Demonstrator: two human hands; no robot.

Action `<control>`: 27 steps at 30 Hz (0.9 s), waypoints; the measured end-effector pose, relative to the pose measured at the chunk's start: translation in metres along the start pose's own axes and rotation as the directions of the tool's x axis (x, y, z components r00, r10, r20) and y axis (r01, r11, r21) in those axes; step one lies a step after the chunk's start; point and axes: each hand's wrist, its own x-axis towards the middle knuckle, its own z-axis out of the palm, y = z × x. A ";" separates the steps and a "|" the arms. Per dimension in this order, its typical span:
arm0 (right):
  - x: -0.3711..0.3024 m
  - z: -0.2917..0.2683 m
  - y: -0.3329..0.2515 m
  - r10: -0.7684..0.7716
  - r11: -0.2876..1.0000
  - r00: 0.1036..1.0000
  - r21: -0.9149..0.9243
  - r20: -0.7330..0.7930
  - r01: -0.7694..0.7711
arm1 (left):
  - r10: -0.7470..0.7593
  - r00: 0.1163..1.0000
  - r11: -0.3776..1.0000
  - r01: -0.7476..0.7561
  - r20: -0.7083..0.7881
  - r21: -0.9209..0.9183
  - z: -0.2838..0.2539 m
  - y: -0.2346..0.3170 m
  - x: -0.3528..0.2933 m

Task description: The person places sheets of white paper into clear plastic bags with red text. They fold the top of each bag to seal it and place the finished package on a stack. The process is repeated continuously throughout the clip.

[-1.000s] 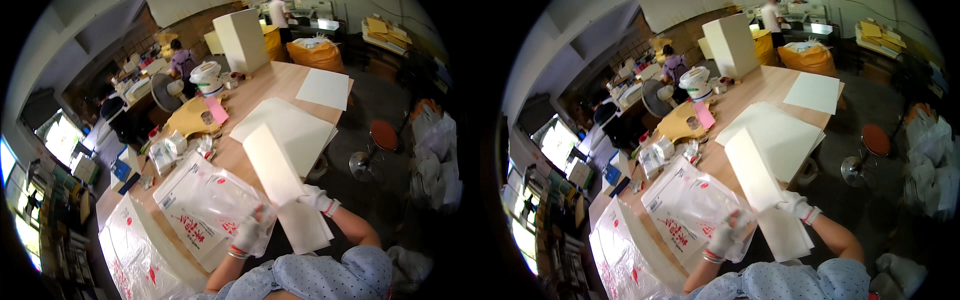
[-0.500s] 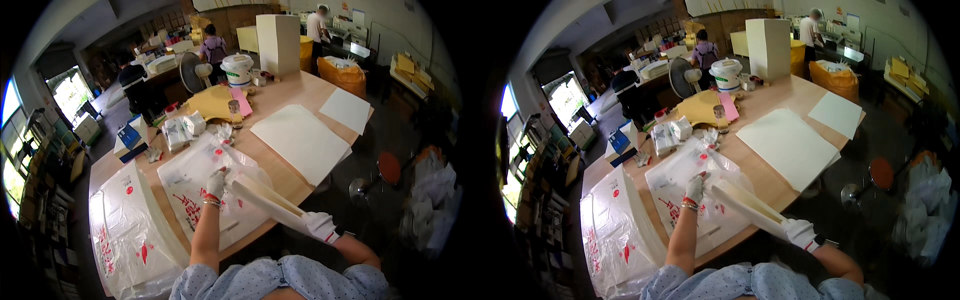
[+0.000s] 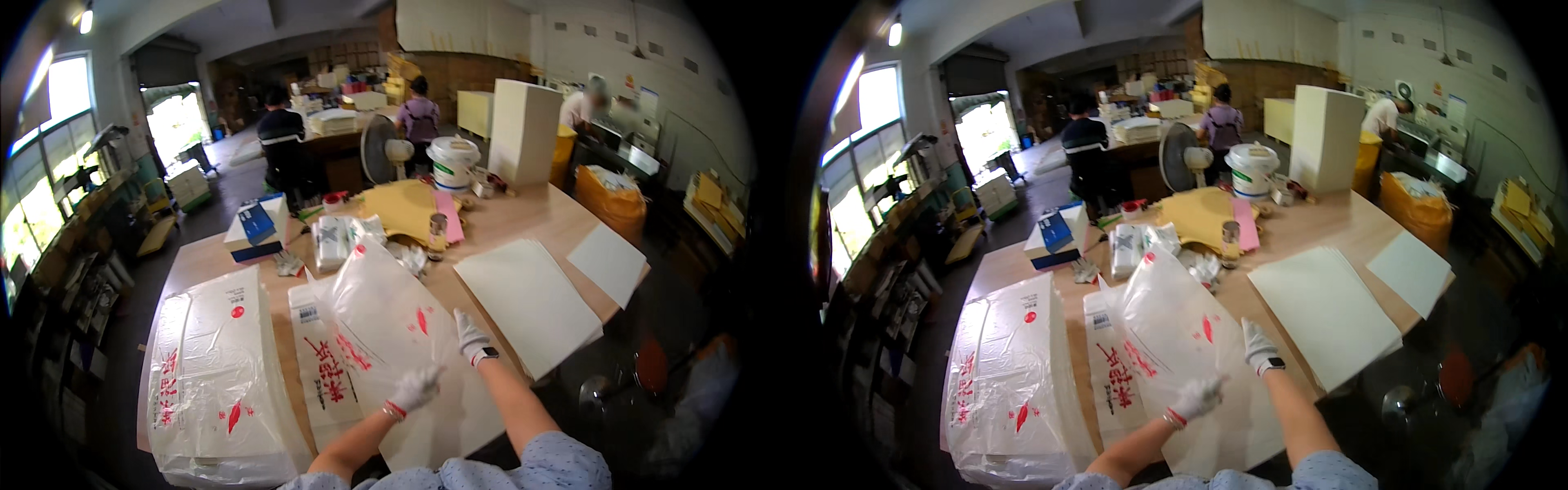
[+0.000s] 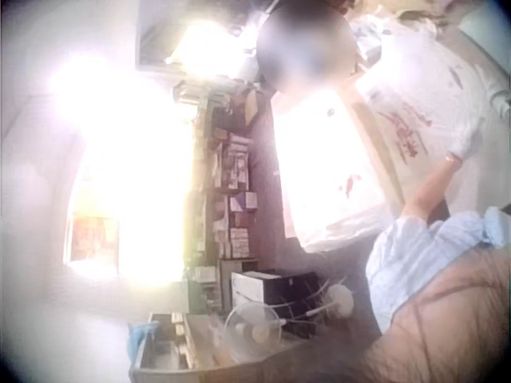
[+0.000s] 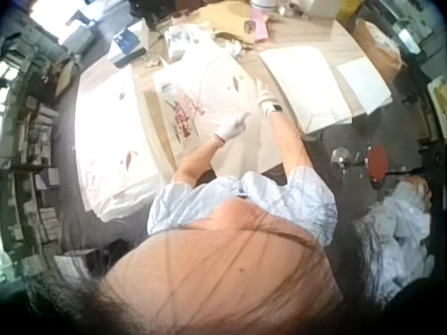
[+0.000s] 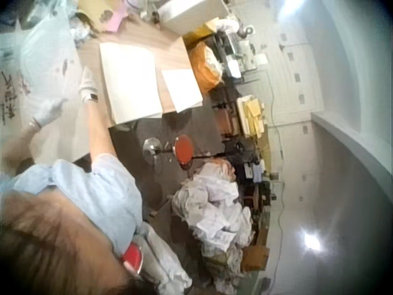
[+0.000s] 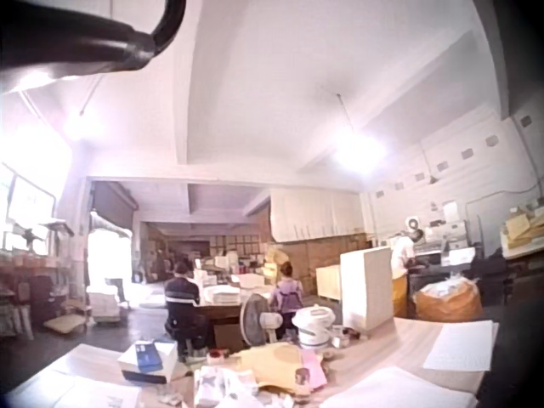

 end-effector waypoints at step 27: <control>-0.246 -0.167 0.038 -0.211 0.889 0.907 0.458 0.364 0.023 | -0.773 0.524 0.209 0.743 0.358 -0.636 -0.054 0.117 -0.294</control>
